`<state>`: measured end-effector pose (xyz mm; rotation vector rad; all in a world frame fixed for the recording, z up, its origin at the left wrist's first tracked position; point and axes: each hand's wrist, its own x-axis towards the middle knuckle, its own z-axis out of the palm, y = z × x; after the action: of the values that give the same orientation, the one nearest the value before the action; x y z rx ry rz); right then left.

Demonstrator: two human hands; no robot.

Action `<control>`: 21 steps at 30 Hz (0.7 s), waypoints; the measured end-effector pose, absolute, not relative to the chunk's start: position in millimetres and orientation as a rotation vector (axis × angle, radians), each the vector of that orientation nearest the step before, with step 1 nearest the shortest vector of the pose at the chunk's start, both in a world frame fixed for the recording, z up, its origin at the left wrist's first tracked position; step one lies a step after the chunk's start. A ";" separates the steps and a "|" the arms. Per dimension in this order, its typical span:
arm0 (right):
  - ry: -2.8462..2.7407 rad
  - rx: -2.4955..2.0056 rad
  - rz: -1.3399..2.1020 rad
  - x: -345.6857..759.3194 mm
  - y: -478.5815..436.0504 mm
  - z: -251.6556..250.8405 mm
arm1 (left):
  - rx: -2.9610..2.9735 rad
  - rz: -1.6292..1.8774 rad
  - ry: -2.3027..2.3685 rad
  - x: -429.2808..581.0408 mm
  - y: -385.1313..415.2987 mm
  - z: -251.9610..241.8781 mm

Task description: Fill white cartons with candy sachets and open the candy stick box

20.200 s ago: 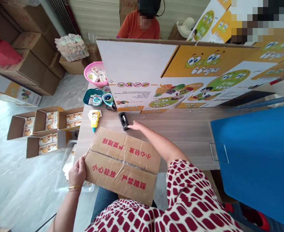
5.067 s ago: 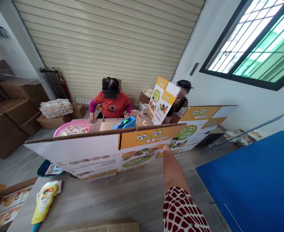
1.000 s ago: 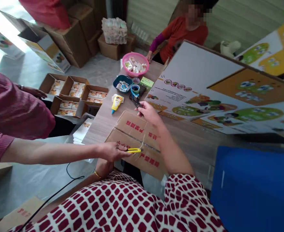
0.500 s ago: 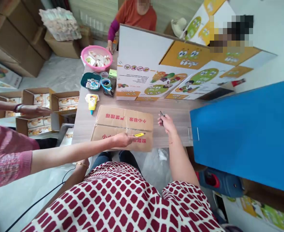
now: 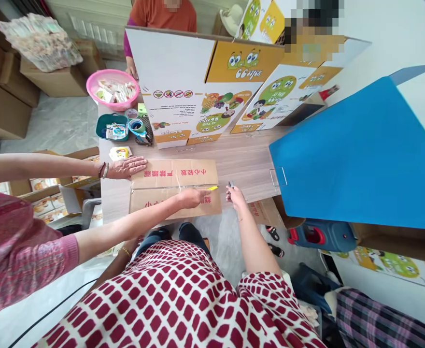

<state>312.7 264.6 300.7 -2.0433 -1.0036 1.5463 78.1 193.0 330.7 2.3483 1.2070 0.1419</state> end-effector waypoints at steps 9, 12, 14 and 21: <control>-1.002 -2.116 1.471 313.0 248.4 268.2 | 2.491 -0.136 1.066 77.7 216.6 341.1; -1.014 -2.117 1.472 311.7 241.7 262.1 | 2.495 -0.153 1.086 70.4 214.8 338.1; -1.025 -2.115 1.477 310.5 237.7 259.1 | 2.490 -0.164 1.114 63.8 209.0 336.0; -1.029 -2.139 1.462 309.9 232.7 253.8 | 2.447 -0.211 1.206 14.3 161.2 328.3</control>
<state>309.9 232.7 253.8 -2.1390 -1.0290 1.4616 14.3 161.2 328.3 2.4469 1.2061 -0.2111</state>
